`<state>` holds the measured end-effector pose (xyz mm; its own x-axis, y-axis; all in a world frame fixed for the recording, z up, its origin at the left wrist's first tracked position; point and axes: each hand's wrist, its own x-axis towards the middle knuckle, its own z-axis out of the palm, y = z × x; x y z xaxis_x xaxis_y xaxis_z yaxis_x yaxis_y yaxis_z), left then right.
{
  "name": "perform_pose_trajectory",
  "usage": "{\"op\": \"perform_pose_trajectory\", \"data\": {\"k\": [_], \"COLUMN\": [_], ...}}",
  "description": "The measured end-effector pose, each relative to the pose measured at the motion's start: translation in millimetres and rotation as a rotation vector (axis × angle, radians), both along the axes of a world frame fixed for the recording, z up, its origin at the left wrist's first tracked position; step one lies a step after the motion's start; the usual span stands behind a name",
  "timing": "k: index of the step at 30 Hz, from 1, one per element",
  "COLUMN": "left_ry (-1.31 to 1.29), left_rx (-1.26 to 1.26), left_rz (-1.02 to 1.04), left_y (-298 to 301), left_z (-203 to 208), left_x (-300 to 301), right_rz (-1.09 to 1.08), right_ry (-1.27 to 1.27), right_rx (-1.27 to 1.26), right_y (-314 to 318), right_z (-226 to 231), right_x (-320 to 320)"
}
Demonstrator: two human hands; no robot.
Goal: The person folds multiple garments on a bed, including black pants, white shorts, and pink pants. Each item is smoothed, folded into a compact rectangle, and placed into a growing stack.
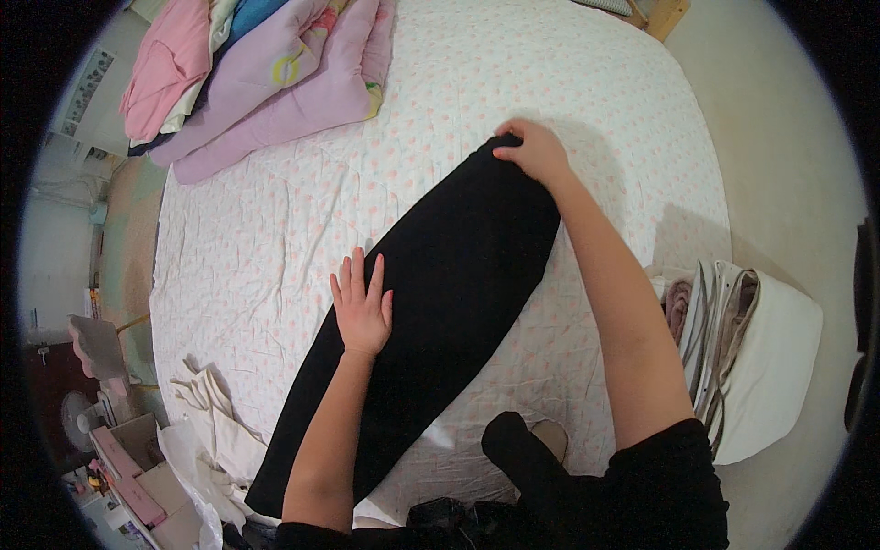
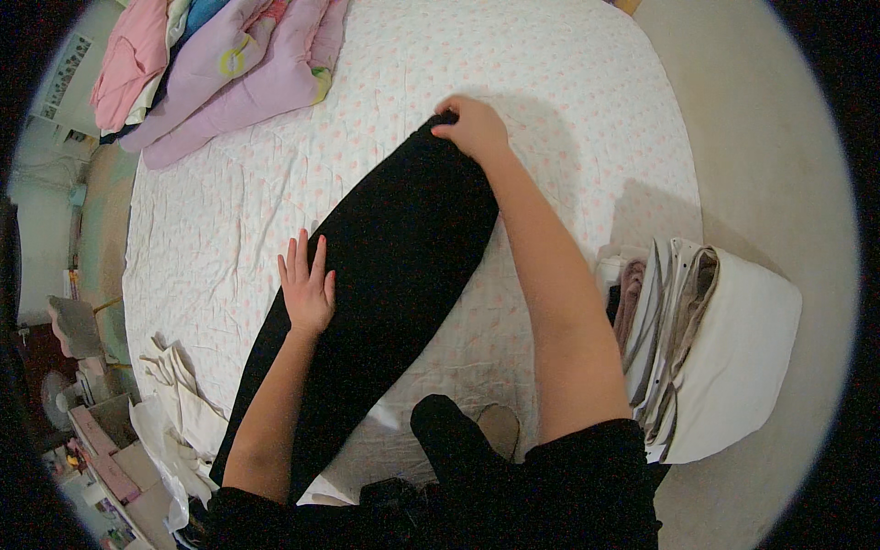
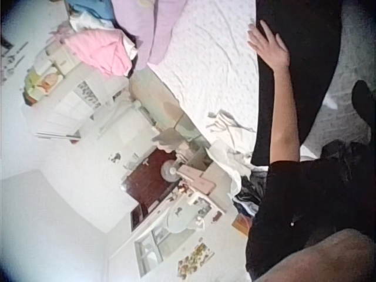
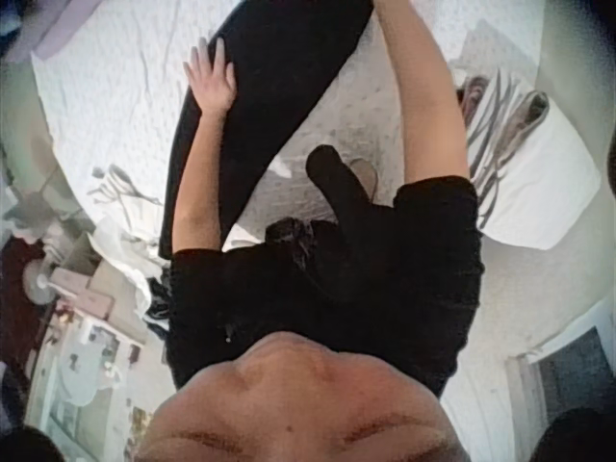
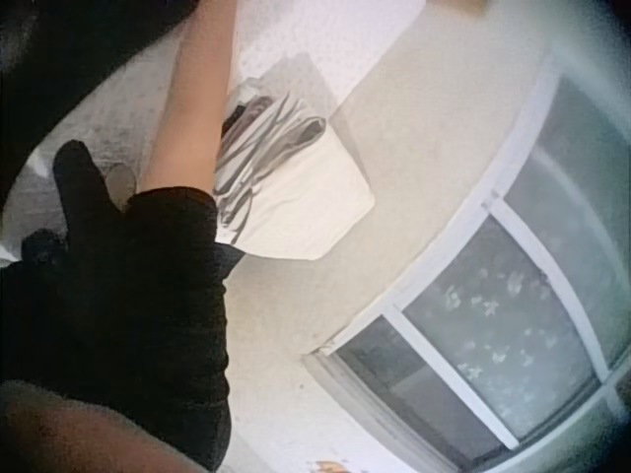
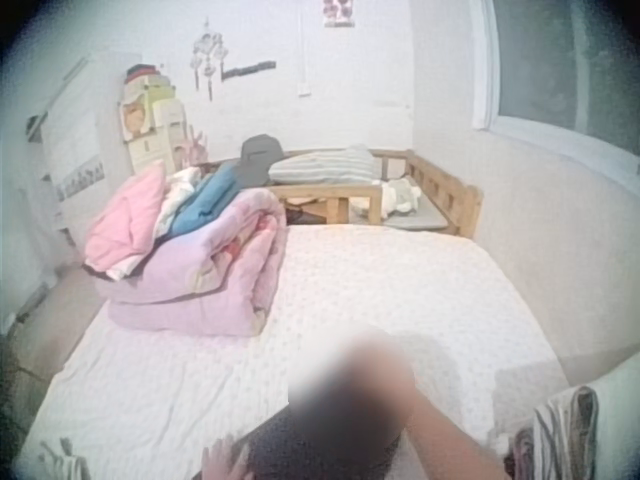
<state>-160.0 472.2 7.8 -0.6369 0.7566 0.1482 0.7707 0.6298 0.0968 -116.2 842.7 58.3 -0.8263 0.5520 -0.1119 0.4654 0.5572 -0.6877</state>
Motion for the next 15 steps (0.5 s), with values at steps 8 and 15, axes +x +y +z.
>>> {"op": "perform_pose_trajectory", "data": {"k": [8, 15], "left_ry": [-0.063, -0.348], "left_rx": [-0.016, -0.024], "left_rz": [0.03, -0.257], "left_y": [5, -11], "left_z": [-5, 7], "left_x": [30, 105], "right_rz": [0.034, 0.354], "right_ry": [0.406, 0.079], "right_rx": [0.68, 0.526], "right_y": [-93, -159], "right_z": [-19, -46], "right_x": [2, 67]}}
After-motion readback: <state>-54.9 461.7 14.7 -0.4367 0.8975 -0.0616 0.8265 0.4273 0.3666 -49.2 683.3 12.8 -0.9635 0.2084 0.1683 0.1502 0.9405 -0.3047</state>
